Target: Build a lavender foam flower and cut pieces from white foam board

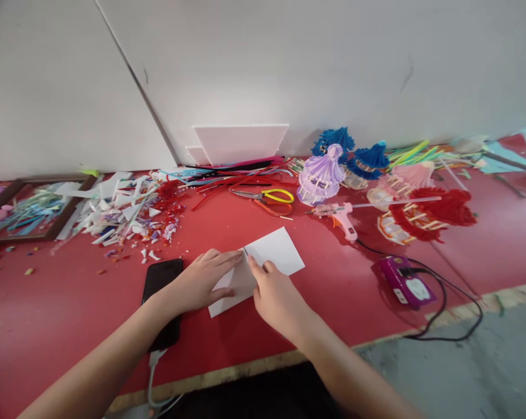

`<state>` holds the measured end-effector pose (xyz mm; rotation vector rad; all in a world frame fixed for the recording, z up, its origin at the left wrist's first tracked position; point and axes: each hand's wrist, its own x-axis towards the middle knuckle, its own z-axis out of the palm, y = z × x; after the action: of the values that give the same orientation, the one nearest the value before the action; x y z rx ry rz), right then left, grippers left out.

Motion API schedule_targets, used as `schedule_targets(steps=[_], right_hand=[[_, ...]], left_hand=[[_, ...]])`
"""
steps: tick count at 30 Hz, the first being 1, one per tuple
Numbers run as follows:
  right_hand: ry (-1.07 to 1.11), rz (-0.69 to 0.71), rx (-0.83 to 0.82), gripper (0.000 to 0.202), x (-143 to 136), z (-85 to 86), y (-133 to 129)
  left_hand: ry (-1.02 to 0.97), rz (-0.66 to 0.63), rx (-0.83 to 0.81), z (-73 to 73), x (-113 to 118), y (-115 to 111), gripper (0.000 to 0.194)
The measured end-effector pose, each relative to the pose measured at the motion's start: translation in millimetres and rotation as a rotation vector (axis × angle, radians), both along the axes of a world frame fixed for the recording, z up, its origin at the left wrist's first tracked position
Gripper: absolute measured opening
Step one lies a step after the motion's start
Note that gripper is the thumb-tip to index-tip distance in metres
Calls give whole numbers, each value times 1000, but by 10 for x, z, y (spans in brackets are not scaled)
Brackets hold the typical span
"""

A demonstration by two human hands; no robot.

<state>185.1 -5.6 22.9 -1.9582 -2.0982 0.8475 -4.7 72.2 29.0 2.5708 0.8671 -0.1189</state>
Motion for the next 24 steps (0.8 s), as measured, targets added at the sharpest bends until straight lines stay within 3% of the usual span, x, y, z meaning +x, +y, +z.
schedule_targets(steps=[18,24], right_hand=[[-56,3,-33,61,-46,12,15],[-38,7,-49,62,-22,41,43]], left_hand=[[29,-18,38,14,118,-2,65],[34,-17,59,18,119,-33,73]])
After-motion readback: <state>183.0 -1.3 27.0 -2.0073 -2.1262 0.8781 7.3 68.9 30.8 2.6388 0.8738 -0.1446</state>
